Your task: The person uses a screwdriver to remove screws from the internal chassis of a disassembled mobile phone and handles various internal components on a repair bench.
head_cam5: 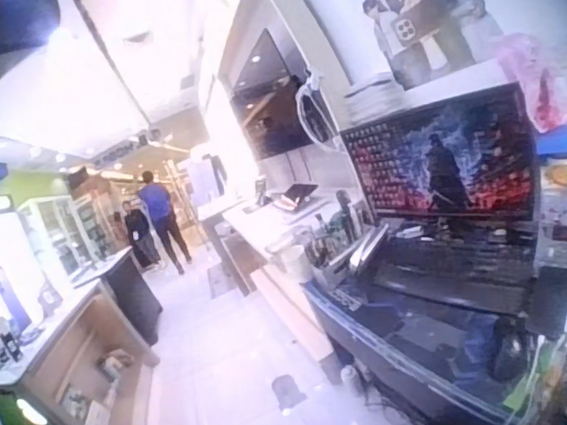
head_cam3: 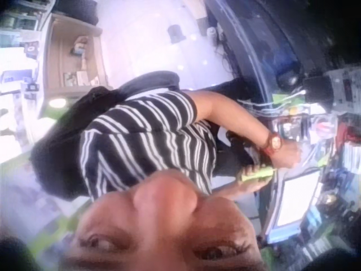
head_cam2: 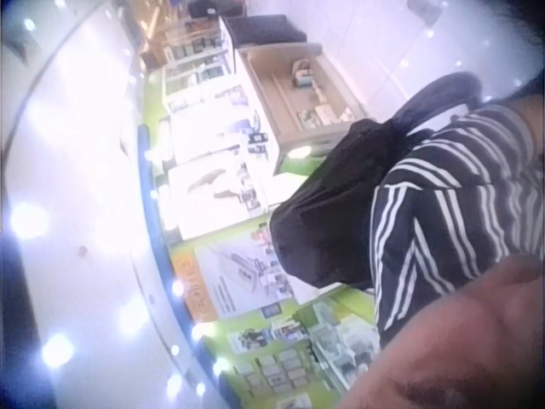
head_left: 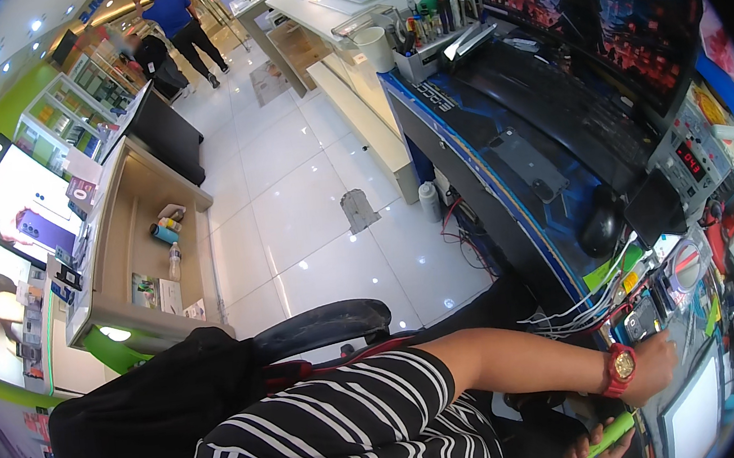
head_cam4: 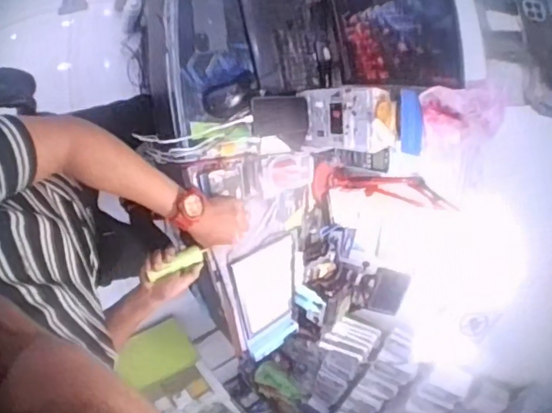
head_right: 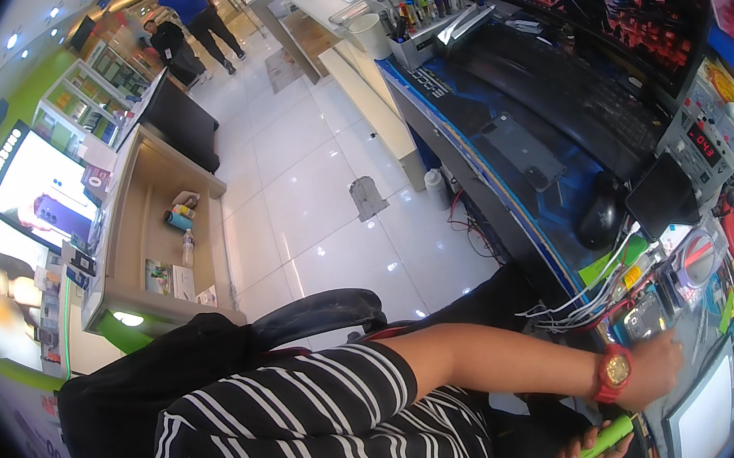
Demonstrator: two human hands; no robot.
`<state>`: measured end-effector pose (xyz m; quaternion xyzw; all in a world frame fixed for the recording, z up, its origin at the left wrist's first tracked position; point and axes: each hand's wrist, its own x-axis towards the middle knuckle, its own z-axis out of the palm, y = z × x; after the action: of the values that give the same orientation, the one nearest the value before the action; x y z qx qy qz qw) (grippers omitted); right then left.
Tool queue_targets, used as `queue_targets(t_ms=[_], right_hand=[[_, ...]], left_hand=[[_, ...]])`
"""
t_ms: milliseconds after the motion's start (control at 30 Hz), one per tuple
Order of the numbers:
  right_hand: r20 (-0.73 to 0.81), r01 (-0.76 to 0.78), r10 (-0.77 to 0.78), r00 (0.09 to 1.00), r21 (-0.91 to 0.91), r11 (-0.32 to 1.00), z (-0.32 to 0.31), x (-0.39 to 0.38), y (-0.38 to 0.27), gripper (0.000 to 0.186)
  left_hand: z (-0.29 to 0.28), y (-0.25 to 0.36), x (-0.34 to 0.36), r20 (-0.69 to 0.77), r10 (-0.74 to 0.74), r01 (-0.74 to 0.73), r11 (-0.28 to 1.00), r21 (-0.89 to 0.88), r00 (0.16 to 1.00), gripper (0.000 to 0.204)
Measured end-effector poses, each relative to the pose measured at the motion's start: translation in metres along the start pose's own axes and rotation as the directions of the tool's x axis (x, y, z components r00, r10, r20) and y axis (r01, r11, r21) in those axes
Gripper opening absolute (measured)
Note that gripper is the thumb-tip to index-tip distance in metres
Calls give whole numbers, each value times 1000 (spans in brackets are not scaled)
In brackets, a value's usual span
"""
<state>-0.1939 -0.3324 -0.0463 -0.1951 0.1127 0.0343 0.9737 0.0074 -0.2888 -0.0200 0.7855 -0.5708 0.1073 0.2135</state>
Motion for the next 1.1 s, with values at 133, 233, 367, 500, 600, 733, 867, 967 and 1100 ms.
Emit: queue_targets(t_ms=[133,233,367,500,600,733,867,967,1100], right_hand=[[-5,9,-9,1000,13,1000,6,-1,2,63],[-17,26,-26,1000,36,999,8,-2,5,63],[-352,164,-165,921,-32,986,21,-8,11,60],[-550,129,-122,826,-27,991,39,8,25,60],[-462,53,-63,884,-36,998,33,17,28,64],[-487,70,-97,868,-73,995,58,17,23,61],[-459,98,-135,878,-103,990,54,8,27,55],[-467,138,-233,853,-229,964,60,4,20,54],[-447,136,-193,873,-157,978,57,-1,10,54]], left_hand=[[-7,2,-5,-1,-17,17,1000,7,1000,18],[0,1,-7,-69,-21,19,999,-26,997,15],[3,12,6,-141,56,-60,998,-26,988,8],[-11,-10,-8,-153,38,-59,989,-137,988,10],[-34,-27,-11,-142,39,-62,985,-158,989,10],[-47,-18,1,-138,69,-101,966,-237,988,13],[-45,-15,-1,-118,119,-145,958,-248,986,9],[-46,-23,-5,-83,98,-117,954,-277,992,9],[-48,-19,-2,-87,83,-104,957,-270,993,10]])
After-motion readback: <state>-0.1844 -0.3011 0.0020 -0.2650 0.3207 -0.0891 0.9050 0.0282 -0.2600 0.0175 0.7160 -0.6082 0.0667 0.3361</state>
